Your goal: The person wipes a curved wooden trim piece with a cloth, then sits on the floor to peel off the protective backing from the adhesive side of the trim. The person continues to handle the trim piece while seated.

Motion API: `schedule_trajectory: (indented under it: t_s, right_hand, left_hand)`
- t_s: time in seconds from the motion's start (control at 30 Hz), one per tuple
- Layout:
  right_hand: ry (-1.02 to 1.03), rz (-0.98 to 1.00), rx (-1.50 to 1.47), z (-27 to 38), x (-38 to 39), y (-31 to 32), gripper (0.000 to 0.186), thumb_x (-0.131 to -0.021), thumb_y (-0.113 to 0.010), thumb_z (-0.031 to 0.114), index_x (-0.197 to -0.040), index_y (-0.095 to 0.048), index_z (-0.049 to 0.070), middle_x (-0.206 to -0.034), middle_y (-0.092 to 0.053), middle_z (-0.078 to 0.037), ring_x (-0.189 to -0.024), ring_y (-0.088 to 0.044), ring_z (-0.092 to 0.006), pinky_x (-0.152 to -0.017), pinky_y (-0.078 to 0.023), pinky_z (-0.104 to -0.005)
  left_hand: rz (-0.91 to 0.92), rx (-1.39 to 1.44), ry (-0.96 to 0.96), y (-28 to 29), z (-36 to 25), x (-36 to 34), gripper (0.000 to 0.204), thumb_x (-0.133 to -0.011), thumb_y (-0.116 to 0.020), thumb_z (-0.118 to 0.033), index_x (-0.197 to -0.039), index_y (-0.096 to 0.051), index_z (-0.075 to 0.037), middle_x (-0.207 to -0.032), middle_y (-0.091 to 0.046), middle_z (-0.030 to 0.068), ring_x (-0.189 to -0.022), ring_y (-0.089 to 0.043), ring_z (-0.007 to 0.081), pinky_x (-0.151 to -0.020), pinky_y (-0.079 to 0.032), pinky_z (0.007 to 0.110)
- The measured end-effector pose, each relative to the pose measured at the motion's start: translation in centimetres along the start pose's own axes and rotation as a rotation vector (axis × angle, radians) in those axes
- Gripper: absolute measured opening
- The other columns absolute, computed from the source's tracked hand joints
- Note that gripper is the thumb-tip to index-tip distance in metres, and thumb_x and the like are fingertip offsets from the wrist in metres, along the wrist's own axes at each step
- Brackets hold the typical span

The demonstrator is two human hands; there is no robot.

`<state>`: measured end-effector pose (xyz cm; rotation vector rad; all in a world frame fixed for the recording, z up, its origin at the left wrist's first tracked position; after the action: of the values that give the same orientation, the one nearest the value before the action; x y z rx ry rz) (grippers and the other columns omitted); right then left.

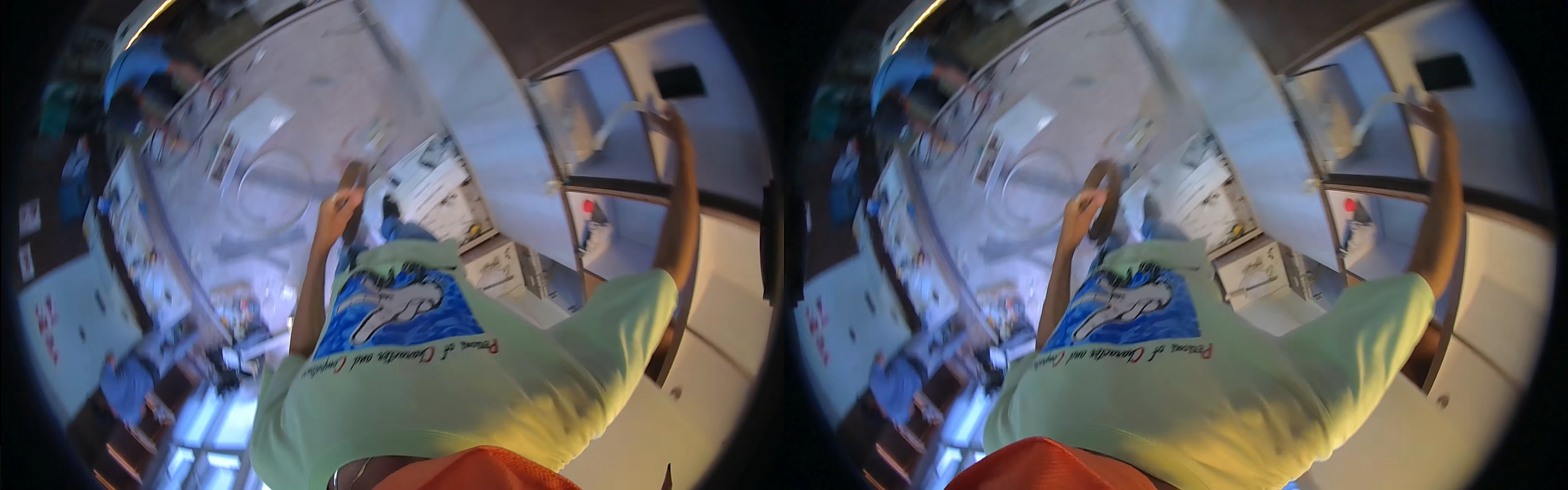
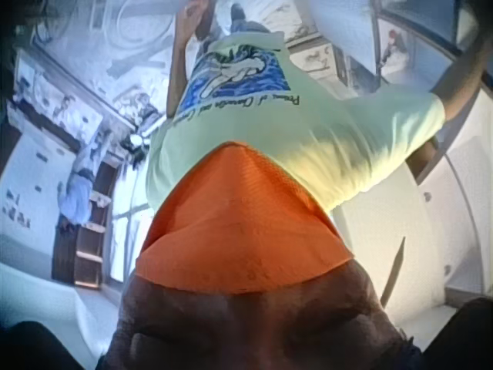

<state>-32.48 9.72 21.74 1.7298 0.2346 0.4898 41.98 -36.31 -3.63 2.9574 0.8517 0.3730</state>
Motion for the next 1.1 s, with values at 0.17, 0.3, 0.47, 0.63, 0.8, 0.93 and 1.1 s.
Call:
schedule_trajectory:
  t_s: [0.17, 0.3, 0.47, 0.63, 0.8, 0.93, 1.1]
  right_hand:
    - [0.131, -0.748, 0.298, 9.7, 5.7, 7.1, 0.064, -0.087, -0.071, 0.055, -0.131, -0.060, 0.010, -0.126, -0.066, -0.020, -0.115, -0.065, -0.0339, -0.096, -0.050, -0.0403]
    - [0.251, -1.172, -0.144, 22.3, 14.9, 5.4, 0.040, -0.091, -0.073, 0.041, -0.105, -0.072, 0.004, -0.108, -0.073, -0.016, -0.098, -0.070, -0.0277, -0.086, -0.053, -0.0377]
    - [0.212, -0.169, -0.959, 43.2, 17.7, -21.6, 0.031, -0.096, -0.068, 0.034, -0.112, -0.065, 0.008, -0.108, -0.068, -0.008, -0.102, -0.063, -0.0230, -0.091, -0.049, -0.0395]
    - [-0.169, 1.055, -1.775, 62.6, 29.5, -42.0, 0.081, -0.093, -0.057, 0.065, -0.150, -0.038, 0.011, -0.135, -0.055, -0.008, -0.118, -0.057, -0.0227, -0.100, -0.044, -0.0412]
    - [-0.269, 1.381, -2.125, 72.1, 34.4, -44.1, 0.088, -0.091, -0.054, 0.072, -0.153, -0.033, 0.013, -0.137, -0.052, -0.010, -0.124, -0.050, -0.0275, -0.102, -0.041, -0.0446]
    - [-0.508, 1.278, -1.694, 75.6, 35.9, -48.6, 0.082, -0.092, -0.054, 0.070, -0.149, -0.039, 0.014, -0.140, -0.050, -0.010, -0.127, -0.048, -0.0267, -0.103, -0.040, -0.0444]
    - [-0.494, 1.592, -1.883, 79.8, 39.5, -53.0, 0.023, -0.097, -0.066, 0.033, -0.101, -0.056, 0.013, -0.081, -0.066, -0.002, -0.068, -0.064, -0.0167, -0.068, -0.055, -0.0350]
  left_hand:
    - [-0.104, 0.207, 0.147, 0.9, -1.2, 0.2, 0.046, -0.100, -0.062, -0.018, -0.144, -0.053, -0.009, -0.133, -0.063, 0.0051, -0.098, -0.059, 0.0084, -0.076, -0.050, 0.025]
    - [-0.225, 0.391, 0.069, 2.6, -2.1, -0.2, 0.059, -0.100, -0.062, -0.014, -0.154, -0.040, -0.013, -0.126, -0.064, 0.0029, -0.085, -0.055, 0.0058, -0.071, -0.049, 0.023]
    - [-0.313, 0.640, 0.056, 5.0, -0.8, -1.1, 0.061, -0.103, -0.058, -0.012, -0.157, -0.032, -0.015, -0.089, -0.054, -0.0022, -0.067, -0.046, 0.0060, -0.068, -0.048, 0.024]
    - [-0.434, 0.818, 0.114, 8.2, 1.1, 0.3, 0.060, -0.105, -0.055, -0.013, -0.158, -0.028, -0.023, -0.084, -0.047, 0.0000, -0.069, -0.043, 0.0078, -0.065, -0.046, 0.027]
    - [-0.551, 0.955, 0.128, 11.1, 4.3, 3.5, 0.057, -0.102, -0.060, -0.017, -0.154, -0.036, -0.027, -0.086, -0.047, -0.0015, -0.071, -0.043, 0.0080, -0.067, -0.045, 0.024]
    - [-0.607, 1.014, 0.140, 13.2, 8.3, 5.9, 0.056, -0.101, -0.062, -0.016, -0.151, -0.039, -0.027, -0.086, -0.047, -0.0022, -0.073, -0.043, 0.0079, -0.066, -0.045, 0.024]
    - [-0.617, 1.025, 0.202, 16.2, 13.7, 7.1, 0.053, -0.102, -0.060, -0.015, -0.149, -0.040, -0.027, -0.087, -0.048, -0.0013, -0.073, -0.044, 0.0091, -0.067, -0.047, 0.026]
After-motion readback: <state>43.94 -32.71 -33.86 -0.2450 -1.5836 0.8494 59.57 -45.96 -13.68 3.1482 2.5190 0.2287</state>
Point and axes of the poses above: each hand's wrist, its own x-axis away from the middle knuckle, its own y-axis out of the back of the hand, z = x × y, the point moved 5 cm from there along -x, towards the middle knuckle
